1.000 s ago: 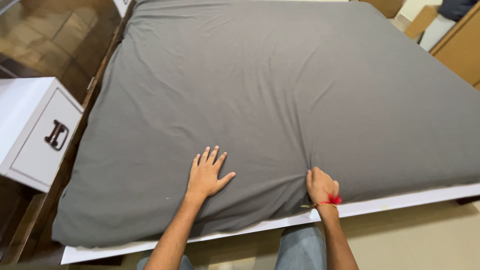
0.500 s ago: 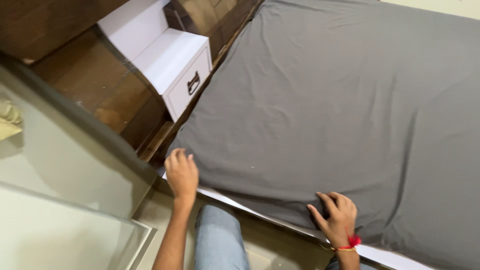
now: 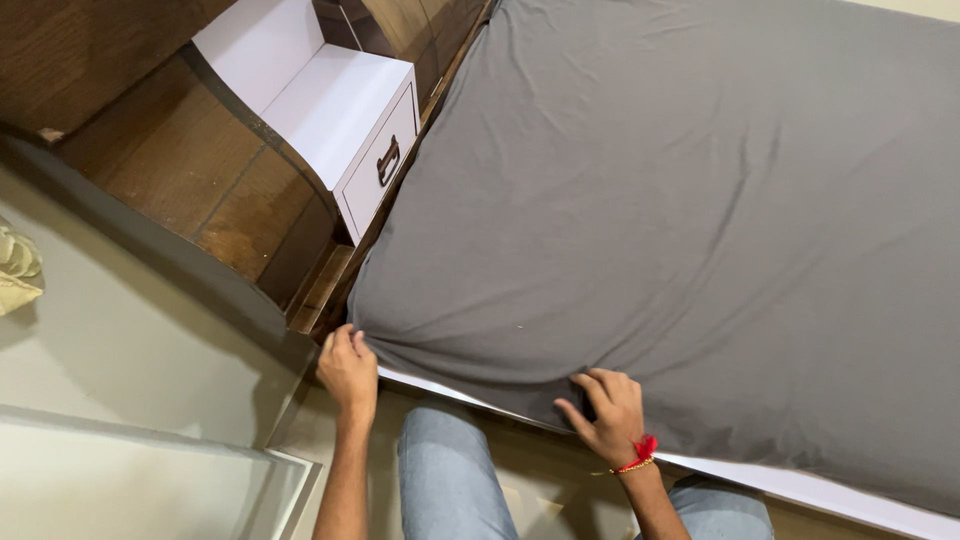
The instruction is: The person makes a bed by smoothing a bedsheet over the mattress and tucking its corners and edges underneath the mattress by hand.
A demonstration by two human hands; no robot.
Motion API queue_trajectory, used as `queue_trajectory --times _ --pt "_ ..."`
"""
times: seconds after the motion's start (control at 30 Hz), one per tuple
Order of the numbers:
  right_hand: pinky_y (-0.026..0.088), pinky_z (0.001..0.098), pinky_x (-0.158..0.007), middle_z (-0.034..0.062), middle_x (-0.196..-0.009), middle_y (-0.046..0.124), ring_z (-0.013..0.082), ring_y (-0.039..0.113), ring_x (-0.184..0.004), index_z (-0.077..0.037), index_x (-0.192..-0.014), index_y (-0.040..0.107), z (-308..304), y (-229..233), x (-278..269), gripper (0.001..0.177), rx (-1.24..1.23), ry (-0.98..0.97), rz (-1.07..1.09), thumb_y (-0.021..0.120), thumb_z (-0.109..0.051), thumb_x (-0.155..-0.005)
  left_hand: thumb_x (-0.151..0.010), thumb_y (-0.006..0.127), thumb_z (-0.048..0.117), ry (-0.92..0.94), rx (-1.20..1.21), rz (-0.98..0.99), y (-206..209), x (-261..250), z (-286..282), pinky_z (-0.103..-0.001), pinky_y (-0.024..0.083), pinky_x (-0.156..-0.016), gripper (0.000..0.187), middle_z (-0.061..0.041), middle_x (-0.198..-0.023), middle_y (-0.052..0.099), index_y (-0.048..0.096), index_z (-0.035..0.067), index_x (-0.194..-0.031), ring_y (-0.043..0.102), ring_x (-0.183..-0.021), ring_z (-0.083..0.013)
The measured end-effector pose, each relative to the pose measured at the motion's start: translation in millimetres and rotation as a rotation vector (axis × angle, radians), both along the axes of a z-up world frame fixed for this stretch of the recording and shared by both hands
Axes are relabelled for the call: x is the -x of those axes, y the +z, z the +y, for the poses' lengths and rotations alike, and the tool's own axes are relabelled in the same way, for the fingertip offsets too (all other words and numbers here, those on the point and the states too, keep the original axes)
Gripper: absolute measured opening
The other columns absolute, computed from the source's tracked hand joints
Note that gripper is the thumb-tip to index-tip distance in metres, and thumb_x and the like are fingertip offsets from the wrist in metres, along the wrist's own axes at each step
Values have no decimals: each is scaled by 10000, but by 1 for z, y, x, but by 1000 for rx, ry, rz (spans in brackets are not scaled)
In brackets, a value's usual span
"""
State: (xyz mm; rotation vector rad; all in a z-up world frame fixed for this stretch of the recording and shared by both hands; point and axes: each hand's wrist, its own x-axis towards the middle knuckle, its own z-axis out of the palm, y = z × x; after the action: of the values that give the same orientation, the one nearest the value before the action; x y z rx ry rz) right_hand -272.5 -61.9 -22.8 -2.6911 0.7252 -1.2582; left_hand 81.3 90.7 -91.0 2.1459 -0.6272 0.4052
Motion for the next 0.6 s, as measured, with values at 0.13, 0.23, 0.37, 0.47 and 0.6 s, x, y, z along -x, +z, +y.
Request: queue_trajectory --times 0.13,0.23,0.37,0.47,0.6 --pt "478 410 -737 84 -1010 671 288 654 -892 -83 -1056 707 10 3 -5 371 12 148 121 833 -209 -730 -963 672 86 43 -91 -245 7 2 6 -420 586 -735 138 -155 -1007 736 716 24 -1079 725 -859 -354" --pt "531 396 -778 101 -1034 672 284 656 -913 -39 -1125 702 15 -12 -1 403 -36 220 178 822 -185 -770 -955 697 124 85 -196 -165 14 6 -1 -417 586 -672 221 -166 -969 725 708 6 -1141 710 -813 -347" --pt "554 394 -832 92 -1099 698 273 674 -973 -14 -1193 689 27 -37 -12 390 -45 164 225 767 -114 -824 -923 678 74 -144 -144 -586 19 27 -6 -348 593 -771 185 -183 -1032 700 672 -12 -1087 687 -927 -294" --pt "554 382 -853 99 -1127 700 279 678 -1022 -19 -1230 681 37 -45 -25 365 -70 92 241 704 -105 -876 -844 709 134 -774 -120 -561 21 51 -2 -383 556 -853 222 -101 -1032 708 701 32 -1040 670 -970 -244" --pt "498 420 -953 150 -1190 651 323 623 -1107 6 -1271 635 49 -45 -34 438 -199 -23 297 668 -244 -914 -856 746 224 -996 -234 -584 27 55 -1 -405 521 -883 290 -99 -1048 693 717 24 -1064 635 -1029 -263"
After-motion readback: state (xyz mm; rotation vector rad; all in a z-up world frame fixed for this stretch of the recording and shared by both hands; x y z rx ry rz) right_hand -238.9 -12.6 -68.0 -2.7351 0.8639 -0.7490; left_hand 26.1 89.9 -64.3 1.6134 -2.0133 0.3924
